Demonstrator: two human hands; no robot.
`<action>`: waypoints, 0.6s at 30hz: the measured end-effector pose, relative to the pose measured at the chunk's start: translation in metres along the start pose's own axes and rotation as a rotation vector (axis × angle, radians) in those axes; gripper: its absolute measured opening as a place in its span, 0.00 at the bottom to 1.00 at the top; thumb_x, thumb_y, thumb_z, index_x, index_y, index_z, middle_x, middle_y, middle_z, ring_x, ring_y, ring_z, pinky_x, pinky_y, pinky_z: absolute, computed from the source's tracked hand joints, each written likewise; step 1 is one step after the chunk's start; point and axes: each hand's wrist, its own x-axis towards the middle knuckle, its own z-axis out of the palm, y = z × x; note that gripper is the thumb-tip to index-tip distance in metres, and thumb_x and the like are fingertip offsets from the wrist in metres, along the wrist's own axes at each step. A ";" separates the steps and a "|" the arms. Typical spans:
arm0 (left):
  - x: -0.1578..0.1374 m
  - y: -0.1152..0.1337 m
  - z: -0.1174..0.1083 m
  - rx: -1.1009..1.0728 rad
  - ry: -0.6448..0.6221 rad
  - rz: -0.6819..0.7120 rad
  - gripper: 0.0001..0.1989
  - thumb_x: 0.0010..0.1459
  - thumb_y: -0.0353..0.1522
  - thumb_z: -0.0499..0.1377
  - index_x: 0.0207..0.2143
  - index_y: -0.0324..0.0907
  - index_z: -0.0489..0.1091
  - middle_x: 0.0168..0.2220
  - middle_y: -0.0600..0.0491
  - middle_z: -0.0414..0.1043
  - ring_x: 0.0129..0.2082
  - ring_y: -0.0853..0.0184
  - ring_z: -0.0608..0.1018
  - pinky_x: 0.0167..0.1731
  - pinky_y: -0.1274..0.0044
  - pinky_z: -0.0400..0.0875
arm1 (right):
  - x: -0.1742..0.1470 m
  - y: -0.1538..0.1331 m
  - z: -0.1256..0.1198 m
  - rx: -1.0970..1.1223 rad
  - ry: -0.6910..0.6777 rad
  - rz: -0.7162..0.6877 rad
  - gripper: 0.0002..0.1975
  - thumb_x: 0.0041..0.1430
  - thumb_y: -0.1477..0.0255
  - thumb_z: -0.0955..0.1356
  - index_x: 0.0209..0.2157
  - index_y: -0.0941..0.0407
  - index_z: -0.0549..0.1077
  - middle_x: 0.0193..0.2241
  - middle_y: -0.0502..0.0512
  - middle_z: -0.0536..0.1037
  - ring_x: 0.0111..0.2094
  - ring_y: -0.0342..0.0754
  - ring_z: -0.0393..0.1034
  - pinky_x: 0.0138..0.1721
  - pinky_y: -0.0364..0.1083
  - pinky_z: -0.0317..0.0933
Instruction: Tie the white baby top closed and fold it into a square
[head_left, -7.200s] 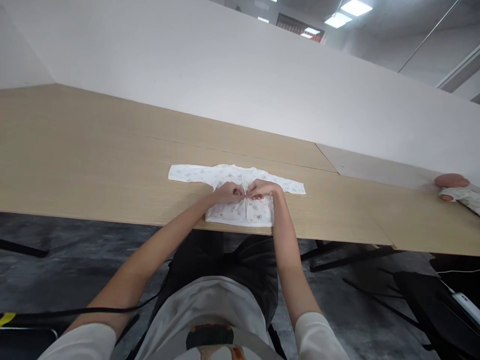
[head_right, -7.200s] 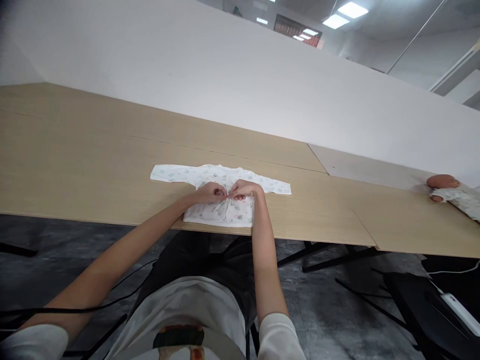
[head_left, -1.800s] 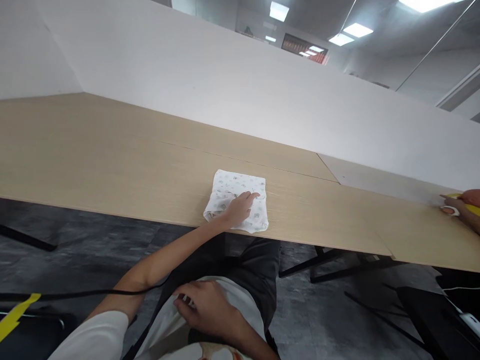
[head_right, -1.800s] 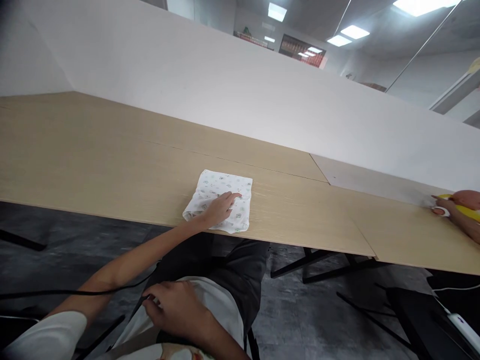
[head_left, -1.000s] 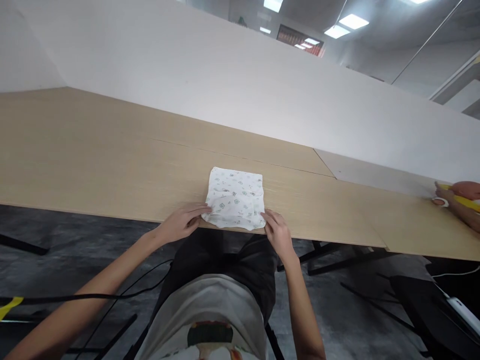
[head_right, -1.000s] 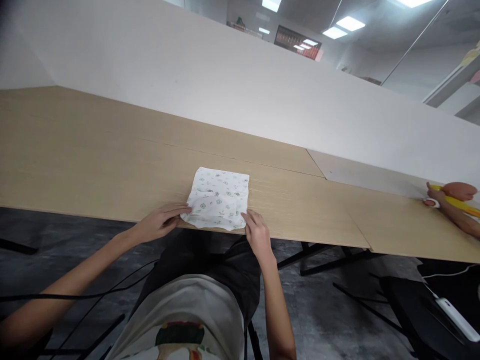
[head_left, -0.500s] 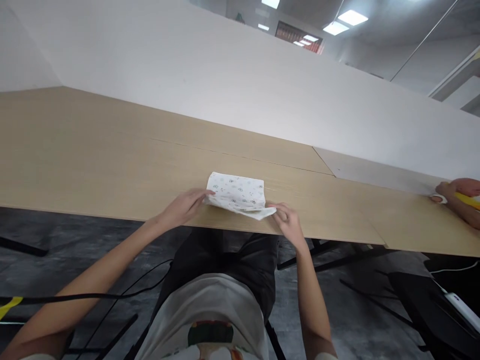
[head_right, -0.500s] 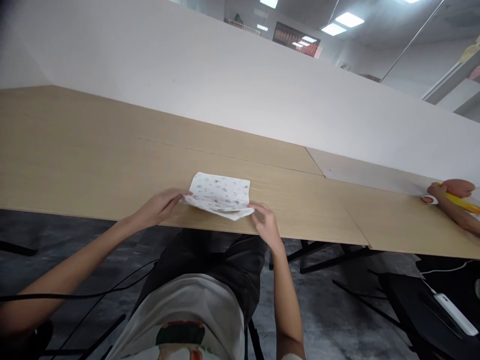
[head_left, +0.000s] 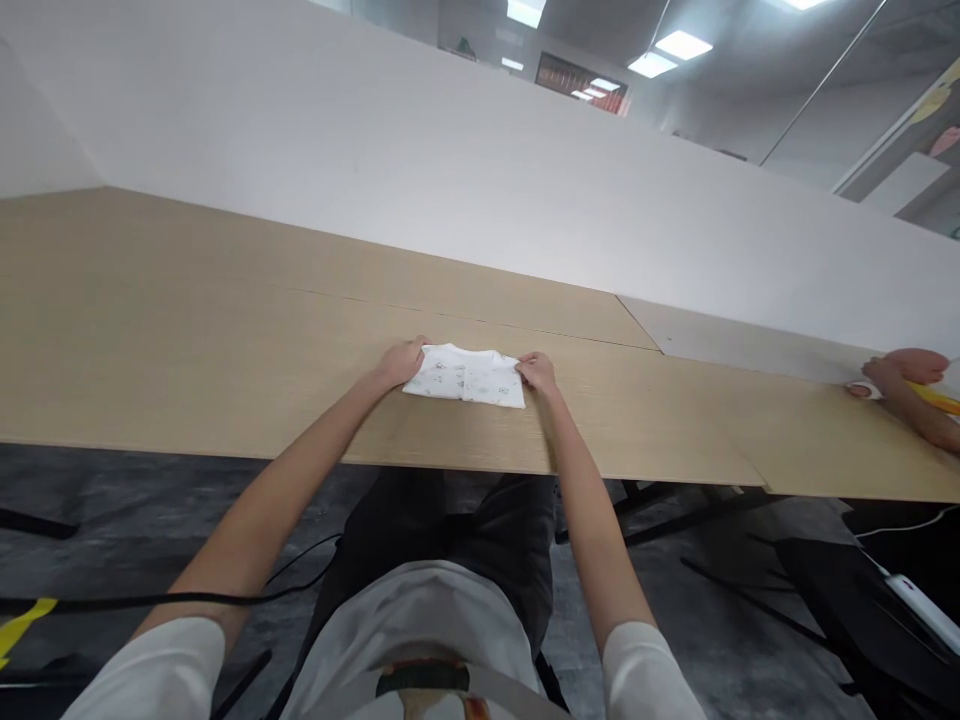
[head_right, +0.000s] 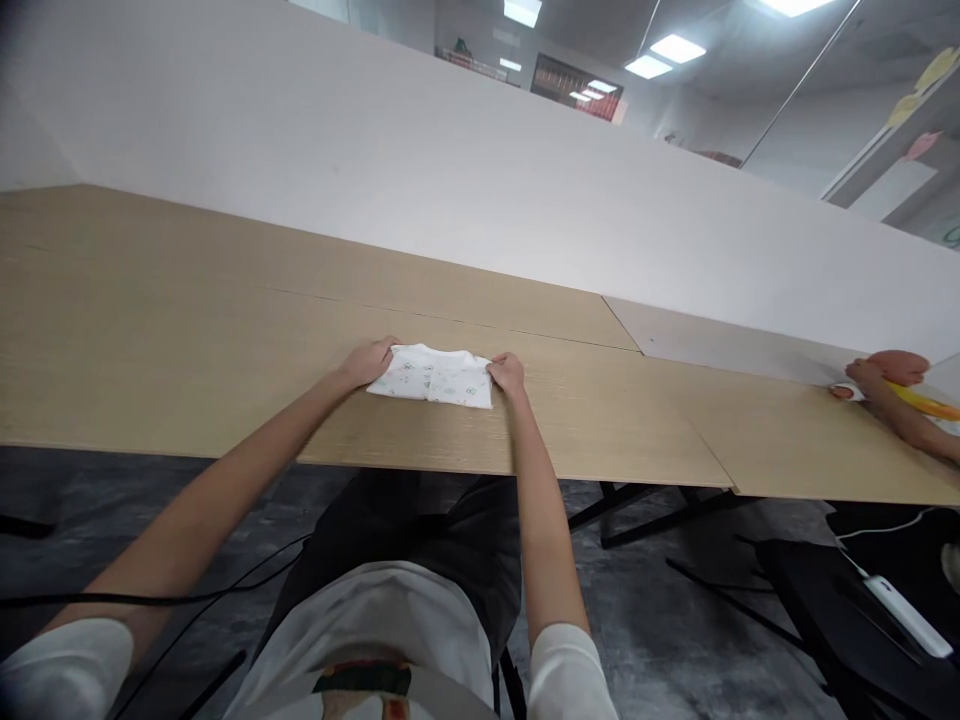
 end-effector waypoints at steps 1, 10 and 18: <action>-0.001 0.000 0.003 0.004 0.010 -0.012 0.20 0.61 0.29 0.44 0.53 0.37 0.64 0.46 0.41 0.73 0.45 0.56 0.76 0.44 0.69 0.68 | 0.002 0.004 0.002 -0.029 0.031 -0.023 0.10 0.41 0.75 0.67 0.31 0.58 0.71 0.23 0.50 0.74 0.25 0.45 0.68 0.29 0.42 0.61; -0.005 -0.006 0.013 -0.357 0.228 0.077 0.18 0.61 0.35 0.46 0.50 0.38 0.66 0.37 0.47 0.74 0.37 0.62 0.75 0.40 0.73 0.68 | 0.005 0.022 -0.006 0.105 0.143 -0.134 0.13 0.44 0.71 0.66 0.35 0.60 0.74 0.27 0.55 0.77 0.27 0.47 0.70 0.30 0.43 0.63; 0.003 -0.015 0.019 -0.306 0.220 -0.037 0.16 0.54 0.38 0.57 0.43 0.38 0.71 0.32 0.48 0.73 0.35 0.61 0.74 0.38 0.72 0.68 | -0.001 0.020 -0.008 -0.181 0.185 -0.219 0.09 0.48 0.73 0.65 0.30 0.59 0.75 0.30 0.58 0.78 0.31 0.49 0.71 0.37 0.45 0.63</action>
